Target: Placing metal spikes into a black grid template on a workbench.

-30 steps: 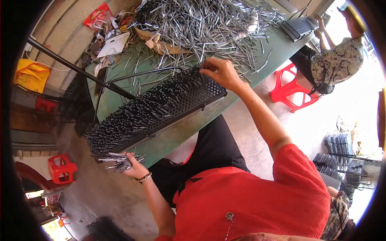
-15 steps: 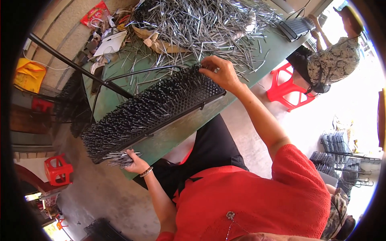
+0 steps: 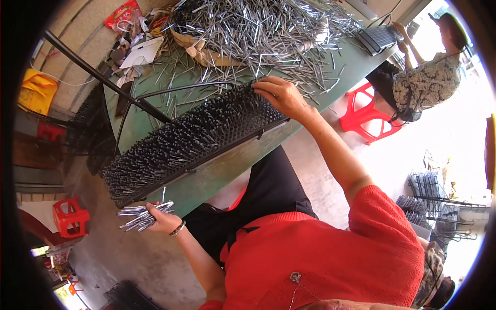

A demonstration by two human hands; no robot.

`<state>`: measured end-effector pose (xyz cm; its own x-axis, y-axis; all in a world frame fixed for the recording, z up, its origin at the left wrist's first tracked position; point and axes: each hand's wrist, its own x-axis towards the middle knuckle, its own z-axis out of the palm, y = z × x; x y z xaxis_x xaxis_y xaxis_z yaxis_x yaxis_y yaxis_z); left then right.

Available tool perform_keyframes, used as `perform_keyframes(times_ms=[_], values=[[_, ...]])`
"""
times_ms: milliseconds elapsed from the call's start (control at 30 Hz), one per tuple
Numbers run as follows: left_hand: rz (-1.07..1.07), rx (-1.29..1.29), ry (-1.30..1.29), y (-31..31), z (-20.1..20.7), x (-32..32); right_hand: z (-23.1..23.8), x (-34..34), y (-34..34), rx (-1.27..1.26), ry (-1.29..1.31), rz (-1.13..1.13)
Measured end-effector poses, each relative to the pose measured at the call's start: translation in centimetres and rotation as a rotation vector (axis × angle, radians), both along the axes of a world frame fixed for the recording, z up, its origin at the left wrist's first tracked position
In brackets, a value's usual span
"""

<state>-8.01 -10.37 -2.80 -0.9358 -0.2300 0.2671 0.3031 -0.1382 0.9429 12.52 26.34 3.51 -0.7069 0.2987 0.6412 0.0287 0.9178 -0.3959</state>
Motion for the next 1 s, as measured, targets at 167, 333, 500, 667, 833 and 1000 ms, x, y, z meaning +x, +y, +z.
perform_keyframes(times_ms=[167, 333, 500, 667, 833, 1000], values=[[0.030, -0.110, -0.069, -0.6, -2.9, -0.8, 0.3, -0.1, -0.8, -0.054, -0.017, -0.071], [0.039, 0.019, -0.116, 0.2, -3.0, -0.3, -0.9, 0.6, -0.2, -0.130, -0.052, -0.217], [0.031, 0.182, -0.202, -1.7, -2.1, -1.1, -0.6, 0.1, -1.1, -0.042, 0.003, -0.165], [-0.219, 0.583, -0.369, -1.5, 2.4, -0.1, 3.3, 0.7, -6.1, -0.279, -0.067, -0.100], [-0.559, 0.780, -0.281, 2.0, 6.4, 2.4, 2.8, -3.0, -15.7, -1.271, -0.331, 0.409], [-0.720, 0.753, -0.369, 5.3, 6.7, 4.8, 1.3, -7.4, -19.3, -1.499, -0.042, 0.485]])
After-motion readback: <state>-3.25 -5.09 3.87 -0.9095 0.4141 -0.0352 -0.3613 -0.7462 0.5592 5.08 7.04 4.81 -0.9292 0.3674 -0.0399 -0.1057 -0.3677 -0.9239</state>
